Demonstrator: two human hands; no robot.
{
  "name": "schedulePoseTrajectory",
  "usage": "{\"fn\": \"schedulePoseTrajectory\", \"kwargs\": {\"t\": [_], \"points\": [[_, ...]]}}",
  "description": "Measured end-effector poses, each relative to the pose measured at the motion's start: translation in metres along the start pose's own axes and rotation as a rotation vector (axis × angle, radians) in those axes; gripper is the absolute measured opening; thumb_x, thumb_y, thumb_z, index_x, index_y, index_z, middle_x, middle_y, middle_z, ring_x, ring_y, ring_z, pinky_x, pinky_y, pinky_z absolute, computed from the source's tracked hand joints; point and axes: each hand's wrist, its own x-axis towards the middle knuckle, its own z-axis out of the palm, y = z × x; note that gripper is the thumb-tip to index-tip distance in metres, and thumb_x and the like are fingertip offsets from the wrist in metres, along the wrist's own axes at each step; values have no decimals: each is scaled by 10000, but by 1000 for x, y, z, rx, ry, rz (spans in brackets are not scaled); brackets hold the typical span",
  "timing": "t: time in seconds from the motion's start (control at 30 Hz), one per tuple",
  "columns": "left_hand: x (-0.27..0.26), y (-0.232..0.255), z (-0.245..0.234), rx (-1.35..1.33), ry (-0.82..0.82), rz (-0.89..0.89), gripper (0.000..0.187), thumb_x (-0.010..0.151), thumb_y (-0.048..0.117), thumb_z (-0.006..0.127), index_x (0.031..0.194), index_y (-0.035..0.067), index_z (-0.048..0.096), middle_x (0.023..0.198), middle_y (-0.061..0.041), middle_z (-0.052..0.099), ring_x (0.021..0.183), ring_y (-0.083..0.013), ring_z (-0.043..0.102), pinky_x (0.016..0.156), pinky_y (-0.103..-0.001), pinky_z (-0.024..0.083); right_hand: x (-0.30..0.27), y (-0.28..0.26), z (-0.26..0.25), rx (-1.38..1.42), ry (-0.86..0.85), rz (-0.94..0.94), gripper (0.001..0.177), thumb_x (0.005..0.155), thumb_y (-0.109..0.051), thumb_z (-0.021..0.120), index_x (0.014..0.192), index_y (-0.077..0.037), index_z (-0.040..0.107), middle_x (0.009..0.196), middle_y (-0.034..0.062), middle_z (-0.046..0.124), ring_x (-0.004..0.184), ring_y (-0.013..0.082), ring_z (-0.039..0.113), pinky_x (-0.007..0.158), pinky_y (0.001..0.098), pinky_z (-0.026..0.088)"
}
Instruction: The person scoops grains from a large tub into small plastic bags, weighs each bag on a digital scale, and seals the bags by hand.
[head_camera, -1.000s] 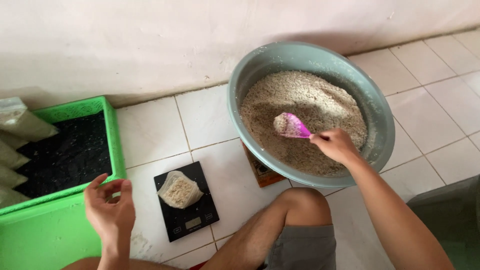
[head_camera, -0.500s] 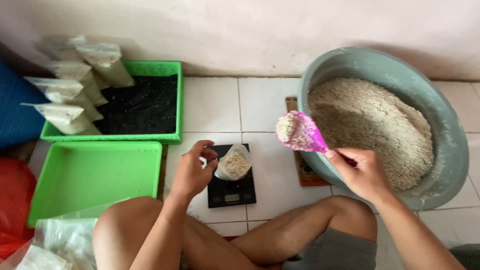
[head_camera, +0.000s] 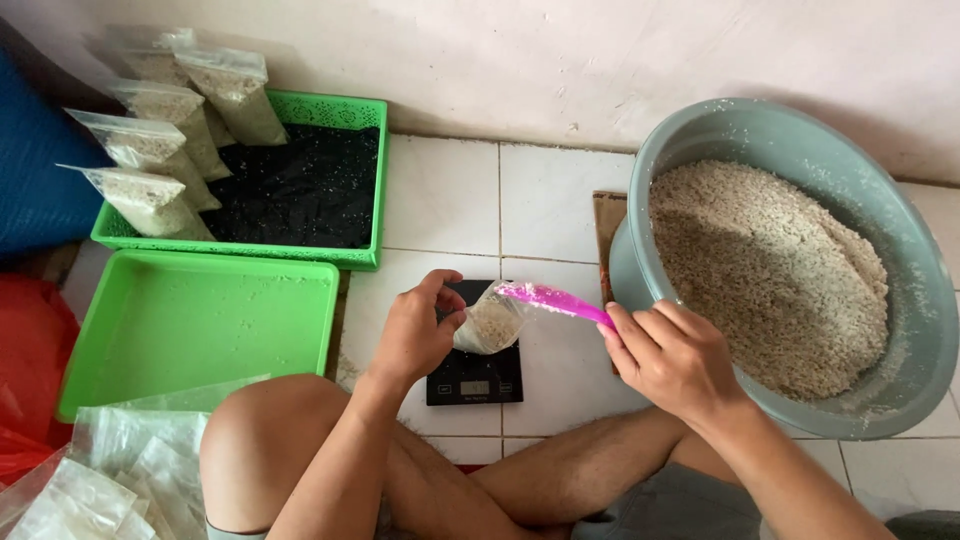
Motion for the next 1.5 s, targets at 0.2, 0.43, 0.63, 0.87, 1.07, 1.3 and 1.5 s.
{"fn": "schedulePoseTrajectory", "kwargs": {"t": [0.2, 0.43, 0.63, 0.87, 1.07, 1.3, 1.5], "points": [[1, -2, 2, 5, -7, -12, 495, 754, -14, 736, 1225, 88, 622, 867, -65, 758, 873, -278, 721, 820, -416, 557, -29, 28, 3, 137, 29, 320, 93, 834, -141, 770, 901, -77, 763, 685, 29, 629, 626, 200, 618, 591, 297, 519], [6, -28, 10, -53, 179, -147, 481, 742, -105, 584, 1185, 82, 591, 831, -28, 712, 687, -155, 659, 596, -316, 536, -59, 78, -53, 83, -230, 898, 113, 1046, -52, 695, 1067, 48, 743, 663, 90, 625, 508, 166, 493, 407, 249, 299], [9, -15, 6, -6, 407, -123, 559, 769, -19, 698, 1286, 28, 490, 946, -63, 685, 814, -187, 646, 652, -327, 521, -105, 120, -35, -58, -733, 1272, 266, 998, -250, 611, 1114, -64, 762, 615, 137, 712, 413, 240, 570, 382, 329, 417], [13, -21, 10, -45, 452, -134, 582, 815, 2, 731, 1324, 18, 447, 1024, -91, 636, 865, -188, 606, 643, -312, 527, -148, 151, 14, -195, -960, 1103, 314, 908, -346, 612, 773, -95, 744, 661, 107, 681, 521, 287, 588, 538, 389, 485], [17, -10, 11, -24, 462, -116, 562, 843, -4, 711, 1328, -52, 431, 1043, -133, 628, 891, -209, 600, 674, -314, 505, -119, 139, 27, 134, -1081, 1300, 336, 988, -204, 464, 875, -49, 740, 736, 115, 658, 590, 209, 572, 546, 349, 464], [18, 1, 13, 19, 435, -167, 579, 857, 22, 711, 1342, -75, 411, 1055, -155, 629, 937, -231, 615, 720, -338, 511, -135, 150, 35, 389, -1099, 1455, 278, 1036, -229, 522, 1132, -45, 707, 708, 69, 662, 428, 98, 444, 402, 191, 383], [15, 1, 10, 90, 432, -148, 552, 852, 25, 729, 1321, -62, 450, 1046, -142, 643, 925, -224, 624, 705, -346, 530, -126, 150, 11, 332, -980, 1512, 349, 1020, -334, 521, 1238, -113, 681, 593, 58, 632, 371, 85, 389, 358, 206, 337]]}}
